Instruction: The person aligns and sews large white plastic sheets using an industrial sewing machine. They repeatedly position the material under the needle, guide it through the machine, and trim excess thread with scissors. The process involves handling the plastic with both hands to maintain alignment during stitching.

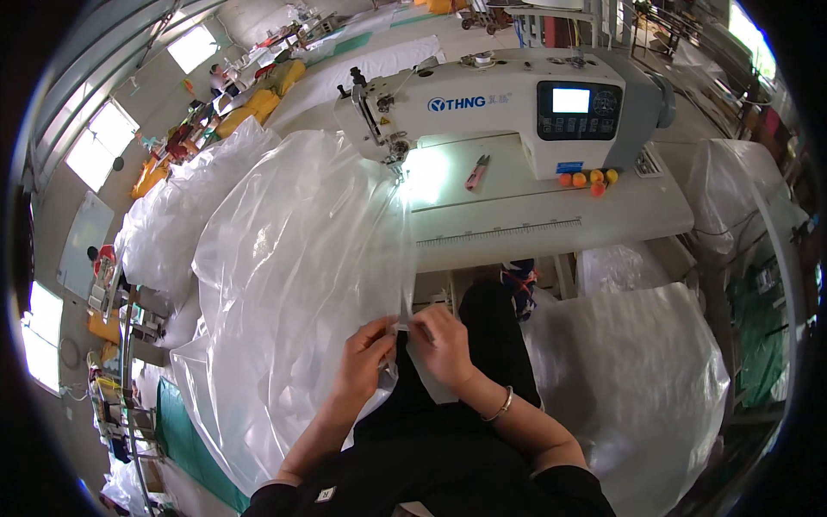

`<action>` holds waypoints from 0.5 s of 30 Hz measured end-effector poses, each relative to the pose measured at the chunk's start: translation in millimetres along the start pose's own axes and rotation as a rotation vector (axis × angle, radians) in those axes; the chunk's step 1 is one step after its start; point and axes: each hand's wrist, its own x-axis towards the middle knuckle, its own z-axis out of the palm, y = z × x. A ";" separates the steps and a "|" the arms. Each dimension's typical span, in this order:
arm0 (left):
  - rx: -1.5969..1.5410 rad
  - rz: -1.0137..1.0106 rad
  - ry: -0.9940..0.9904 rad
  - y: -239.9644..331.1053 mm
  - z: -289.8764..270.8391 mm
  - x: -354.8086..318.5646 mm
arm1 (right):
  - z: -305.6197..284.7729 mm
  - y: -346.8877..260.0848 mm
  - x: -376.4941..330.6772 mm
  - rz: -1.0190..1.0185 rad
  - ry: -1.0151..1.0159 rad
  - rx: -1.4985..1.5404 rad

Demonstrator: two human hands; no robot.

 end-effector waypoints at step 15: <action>0.527 0.516 0.320 15.6 -9.9 14.1 | 2.9 17.4 38.6 0.485 -0.190 0.288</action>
